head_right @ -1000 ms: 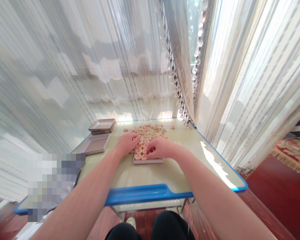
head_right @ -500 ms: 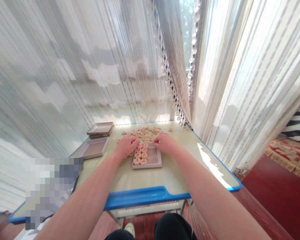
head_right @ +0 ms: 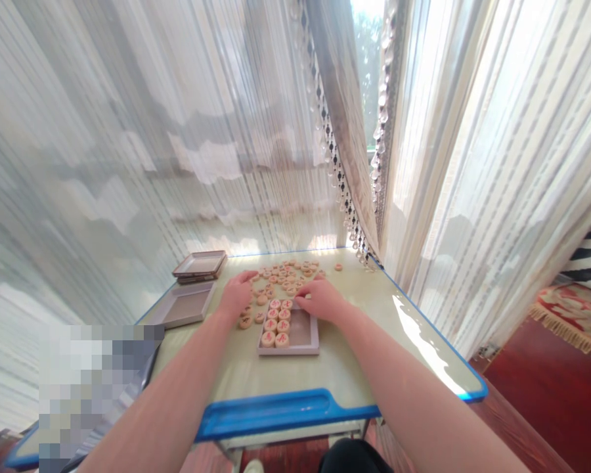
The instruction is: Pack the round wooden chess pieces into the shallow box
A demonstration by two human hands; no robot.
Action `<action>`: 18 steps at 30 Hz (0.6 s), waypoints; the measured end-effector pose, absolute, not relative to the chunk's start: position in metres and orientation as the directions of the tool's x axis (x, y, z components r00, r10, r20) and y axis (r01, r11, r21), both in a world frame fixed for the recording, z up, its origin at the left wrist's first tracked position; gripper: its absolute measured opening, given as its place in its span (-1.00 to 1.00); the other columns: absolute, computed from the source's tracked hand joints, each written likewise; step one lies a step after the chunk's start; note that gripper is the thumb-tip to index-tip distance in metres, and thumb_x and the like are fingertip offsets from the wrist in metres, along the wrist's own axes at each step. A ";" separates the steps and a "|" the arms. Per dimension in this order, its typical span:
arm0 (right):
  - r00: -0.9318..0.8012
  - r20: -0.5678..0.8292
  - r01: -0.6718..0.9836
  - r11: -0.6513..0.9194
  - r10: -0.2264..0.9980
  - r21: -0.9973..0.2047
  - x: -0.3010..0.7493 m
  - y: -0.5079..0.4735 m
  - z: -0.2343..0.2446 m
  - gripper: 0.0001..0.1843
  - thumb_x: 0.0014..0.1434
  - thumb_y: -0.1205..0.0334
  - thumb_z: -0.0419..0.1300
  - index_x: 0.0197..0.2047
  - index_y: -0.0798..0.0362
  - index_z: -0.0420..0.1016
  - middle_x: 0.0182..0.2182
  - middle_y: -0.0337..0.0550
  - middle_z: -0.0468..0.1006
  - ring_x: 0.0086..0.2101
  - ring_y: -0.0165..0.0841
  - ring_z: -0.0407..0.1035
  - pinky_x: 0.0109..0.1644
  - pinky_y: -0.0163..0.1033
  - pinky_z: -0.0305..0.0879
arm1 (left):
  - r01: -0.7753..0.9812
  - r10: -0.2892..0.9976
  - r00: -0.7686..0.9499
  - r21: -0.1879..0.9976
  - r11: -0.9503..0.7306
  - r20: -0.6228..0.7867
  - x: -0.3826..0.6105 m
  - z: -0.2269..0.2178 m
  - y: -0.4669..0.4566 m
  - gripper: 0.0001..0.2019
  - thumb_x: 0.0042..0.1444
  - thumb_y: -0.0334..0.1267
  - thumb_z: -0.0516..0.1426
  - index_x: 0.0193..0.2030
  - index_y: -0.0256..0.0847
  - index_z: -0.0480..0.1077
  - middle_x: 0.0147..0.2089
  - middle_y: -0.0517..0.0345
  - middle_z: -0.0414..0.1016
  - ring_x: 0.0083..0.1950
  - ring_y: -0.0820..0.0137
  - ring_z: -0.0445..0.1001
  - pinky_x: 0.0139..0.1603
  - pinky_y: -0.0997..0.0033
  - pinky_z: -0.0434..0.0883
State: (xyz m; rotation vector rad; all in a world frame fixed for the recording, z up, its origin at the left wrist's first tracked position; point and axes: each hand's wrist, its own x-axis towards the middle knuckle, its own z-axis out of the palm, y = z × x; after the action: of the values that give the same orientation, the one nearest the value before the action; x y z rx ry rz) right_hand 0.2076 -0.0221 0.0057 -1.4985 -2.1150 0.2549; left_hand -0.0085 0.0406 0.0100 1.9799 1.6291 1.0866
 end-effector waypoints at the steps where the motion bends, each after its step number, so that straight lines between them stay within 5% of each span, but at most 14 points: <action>1: -0.251 0.305 0.813 0.372 0.918 -0.449 0.206 -0.022 0.005 -0.78 0.08 0.23 0.10 -0.31 -0.01 0.59 -0.36 -0.17 0.59 -0.14 -0.23 0.27 -0.03 -0.18 0.20 | 0.638 0.950 0.048 0.722 -0.268 0.310 -0.009 0.007 0.044 -0.57 -0.07 -0.48 -0.09 -0.09 -0.22 0.43 0.00 0.03 0.48 0.05 0.31 0.40 0.05 0.36 0.31; 9: -0.288 0.304 0.789 0.405 0.908 -0.461 0.197 -0.028 0.007 -0.75 0.10 0.23 0.08 -0.26 -0.03 0.59 -0.32 -0.19 0.59 -0.13 -0.25 0.30 -0.02 -0.18 0.22 | 0.580 0.957 0.039 0.773 -0.257 0.289 -0.011 -0.007 0.059 -0.54 -0.15 -0.53 -0.07 -0.14 -0.19 0.46 -0.08 0.16 0.52 -0.02 0.42 0.44 -0.05 0.53 0.37; 14: -0.199 0.456 0.827 0.398 0.867 -0.396 0.207 -0.015 0.002 -0.63 0.21 0.12 -0.04 -0.10 0.02 0.53 -0.07 -0.13 0.51 -0.01 -0.24 0.27 0.12 -0.13 0.13 | 0.775 0.961 0.237 0.569 -0.274 0.140 -0.010 0.013 0.042 -0.64 -0.09 -0.44 0.03 -0.18 -0.12 0.51 -0.04 0.19 0.50 0.01 0.35 0.40 0.07 0.41 0.30; 18: -0.196 0.424 0.872 0.355 0.884 -0.337 0.216 -0.002 -0.007 -0.52 0.26 0.07 -0.14 0.12 0.04 0.35 0.16 -0.12 0.29 0.17 -0.21 0.07 0.25 -0.06 -0.04 | 0.805 0.934 0.352 0.492 -0.332 0.055 -0.017 0.025 0.032 -0.65 -0.04 -0.27 0.07 -0.09 -0.05 0.48 -0.02 0.22 0.48 0.01 0.32 0.40 0.07 0.39 0.28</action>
State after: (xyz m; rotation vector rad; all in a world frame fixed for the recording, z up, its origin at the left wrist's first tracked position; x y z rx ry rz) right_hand 0.2158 -0.0024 -0.0069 -1.5205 -2.0715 0.0286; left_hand -0.0173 0.0316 0.0246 2.2402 1.5254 0.4673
